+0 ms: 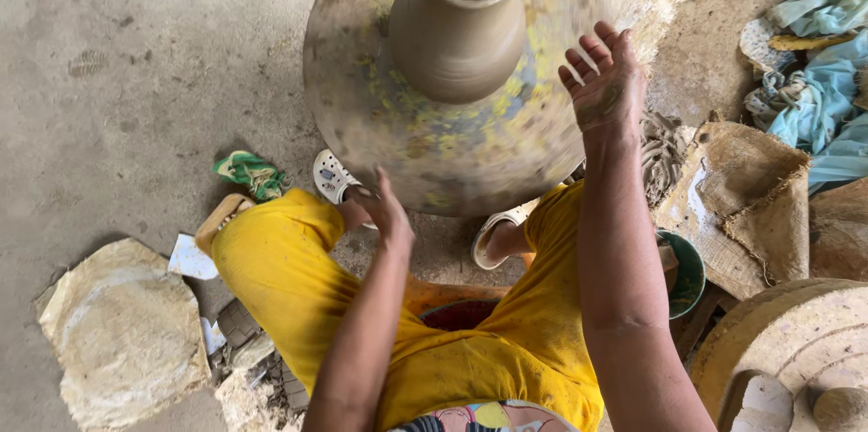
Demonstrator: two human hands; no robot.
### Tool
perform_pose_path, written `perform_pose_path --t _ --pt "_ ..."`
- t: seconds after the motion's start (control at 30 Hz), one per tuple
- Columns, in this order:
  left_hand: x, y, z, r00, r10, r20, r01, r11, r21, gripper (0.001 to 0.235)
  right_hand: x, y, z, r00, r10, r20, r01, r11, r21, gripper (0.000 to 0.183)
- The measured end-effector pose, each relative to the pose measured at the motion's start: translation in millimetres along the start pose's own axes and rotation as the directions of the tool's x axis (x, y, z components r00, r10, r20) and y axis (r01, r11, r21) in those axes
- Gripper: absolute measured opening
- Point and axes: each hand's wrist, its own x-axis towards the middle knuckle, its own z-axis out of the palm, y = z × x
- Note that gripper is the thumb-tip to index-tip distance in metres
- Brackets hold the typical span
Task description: The person places a clay pot on a potter's wheel, picks up a piece of clay, and forms a coil of clay using their hands. They then press the coil onto the top of the pot and smooth it onto the rim.
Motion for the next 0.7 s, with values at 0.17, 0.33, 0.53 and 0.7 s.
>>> perform_pose_path --t 0.17,0.33,0.53,0.7 --pt "64.1 67.2 -3.0 0.983 0.170 -0.066 -0.150 0.958 0.243 0.107 6.0 6.0 -0.2 1.000 -0.002 0.010 0.001 0.999 0.043 0.059" --pt "111.3 95.8 -4.5 0.956 0.292 -0.027 -0.263 0.895 0.360 0.097 3.7 2.6 -0.9 1.000 0.003 0.005 -0.004 0.999 0.037 0.059" --pt "78.4 46.9 -6.1 0.970 0.245 0.000 -0.225 0.891 0.394 0.074 1.2 4.9 5.7 0.999 -0.009 -0.036 0.008 1.000 -0.020 0.058" --pt "41.6 3.8 7.6 0.952 0.274 -0.138 -0.217 0.920 0.327 0.076 9.9 27.0 12.6 0.998 0.058 -0.016 -0.059 0.994 -0.096 0.060"
